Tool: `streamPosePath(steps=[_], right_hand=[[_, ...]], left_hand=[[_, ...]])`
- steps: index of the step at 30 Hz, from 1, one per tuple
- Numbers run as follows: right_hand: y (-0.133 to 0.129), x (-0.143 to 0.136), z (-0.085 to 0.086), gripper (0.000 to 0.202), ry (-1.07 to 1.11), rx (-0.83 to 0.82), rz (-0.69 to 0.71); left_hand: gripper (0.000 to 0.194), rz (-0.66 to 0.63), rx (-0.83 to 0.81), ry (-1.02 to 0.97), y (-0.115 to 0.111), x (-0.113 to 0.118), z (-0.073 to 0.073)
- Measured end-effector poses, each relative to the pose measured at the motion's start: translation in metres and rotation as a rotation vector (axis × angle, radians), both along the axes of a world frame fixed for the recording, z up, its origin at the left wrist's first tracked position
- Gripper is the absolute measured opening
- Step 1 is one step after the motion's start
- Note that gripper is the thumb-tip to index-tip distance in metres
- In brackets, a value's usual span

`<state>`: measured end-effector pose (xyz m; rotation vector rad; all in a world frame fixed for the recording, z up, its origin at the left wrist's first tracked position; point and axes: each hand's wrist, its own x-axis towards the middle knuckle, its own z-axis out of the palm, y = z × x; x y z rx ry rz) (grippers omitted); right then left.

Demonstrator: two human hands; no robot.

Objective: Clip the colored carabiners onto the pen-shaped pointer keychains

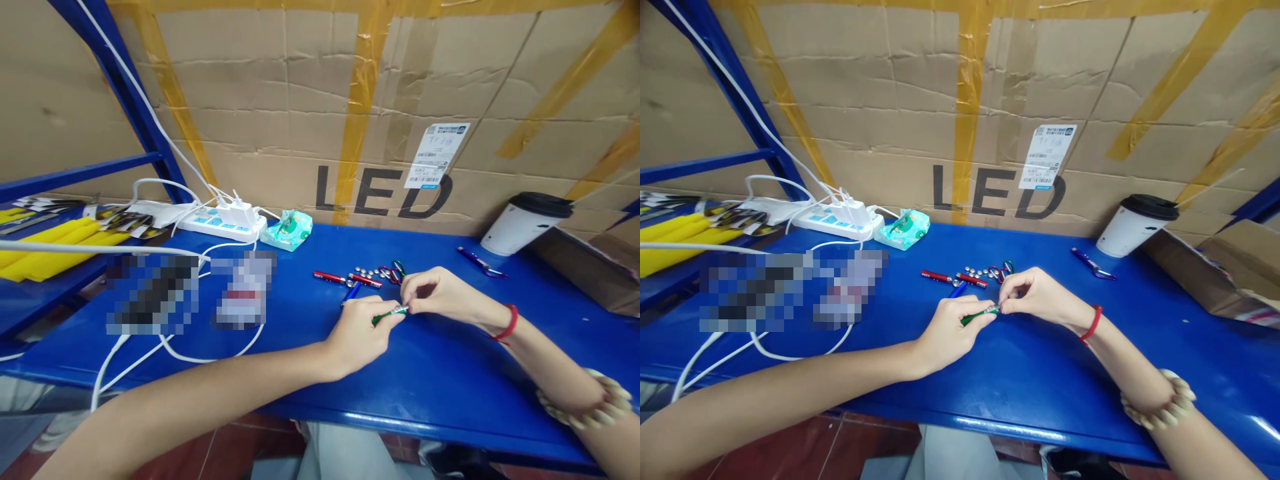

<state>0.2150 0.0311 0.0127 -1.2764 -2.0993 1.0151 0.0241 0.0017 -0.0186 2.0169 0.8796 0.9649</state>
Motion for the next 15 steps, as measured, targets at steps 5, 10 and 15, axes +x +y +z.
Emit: streamPosePath(steps=[5,10,15], right_hand=[[0.0002,-0.0008,-0.0036,0.036,0.003,-0.010,0.023],[-0.0015,-0.0003,-0.0034,0.032,-0.001,-0.003,-0.001],[-0.0010,0.0002,-0.0038,0.035,-0.009,-0.017,-0.019]], left_hand=[[0.025,0.014,0.021,0.047,0.0000,-0.0006,-0.0006],[0.025,0.040,0.043,0.057,0.0006,-0.0014,-0.0005],[0.023,0.057,0.025,0.036,0.0033,-0.0007,-0.0041]])
